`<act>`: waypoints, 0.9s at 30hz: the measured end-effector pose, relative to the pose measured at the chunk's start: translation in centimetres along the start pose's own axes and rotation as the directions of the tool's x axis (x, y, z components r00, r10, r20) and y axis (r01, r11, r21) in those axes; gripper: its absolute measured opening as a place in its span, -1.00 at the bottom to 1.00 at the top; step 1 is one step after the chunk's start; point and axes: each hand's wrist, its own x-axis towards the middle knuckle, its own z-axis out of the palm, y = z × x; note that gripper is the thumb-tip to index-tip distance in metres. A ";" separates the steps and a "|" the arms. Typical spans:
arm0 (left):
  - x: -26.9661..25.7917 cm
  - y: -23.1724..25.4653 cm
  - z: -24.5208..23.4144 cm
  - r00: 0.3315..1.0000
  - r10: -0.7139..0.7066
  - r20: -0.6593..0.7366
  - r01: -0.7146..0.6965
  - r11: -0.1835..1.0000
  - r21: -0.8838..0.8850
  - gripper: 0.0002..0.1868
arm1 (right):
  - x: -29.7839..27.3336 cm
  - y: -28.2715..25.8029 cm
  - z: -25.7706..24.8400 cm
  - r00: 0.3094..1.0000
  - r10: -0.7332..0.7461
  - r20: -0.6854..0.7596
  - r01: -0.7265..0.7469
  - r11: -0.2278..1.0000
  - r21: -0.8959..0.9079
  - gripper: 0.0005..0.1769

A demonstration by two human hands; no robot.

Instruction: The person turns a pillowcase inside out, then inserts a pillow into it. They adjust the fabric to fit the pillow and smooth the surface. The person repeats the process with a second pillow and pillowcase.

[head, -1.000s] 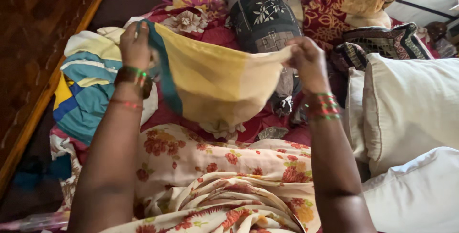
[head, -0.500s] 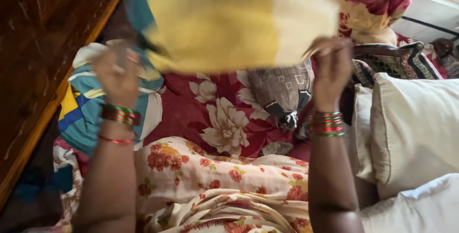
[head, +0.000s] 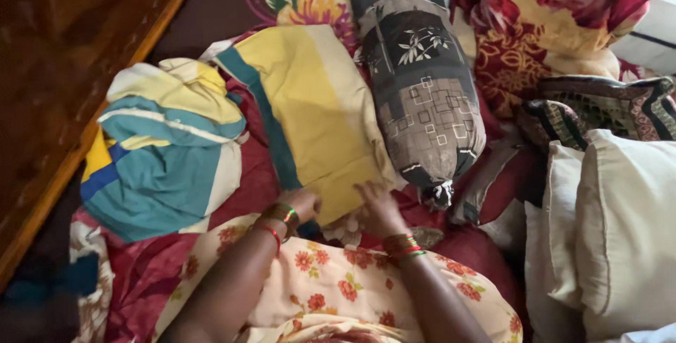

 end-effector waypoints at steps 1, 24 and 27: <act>0.3 0.0 0.5 1.000 0.015 -0.004 -0.015 0.999 0.035 -0.65 | 0.2 -0.8 1.2 0.997 -0.003 0.073 0.006 1.000 -0.030 -0.05; -0.7 14.3 -4.2 0.937 0.291 -0.195 -0.314 0.944 -0.100 -0.47 | -2.7 0.4 -12.3 0.951 -0.008 -0.310 0.173 0.843 0.509 -0.29; -0.6 21.2 -4.9 0.829 0.497 -0.256 -0.543 0.825 -0.156 -0.57 | -6.5 -1.9 -17.3 0.866 0.065 -0.497 0.225 0.835 0.503 -0.38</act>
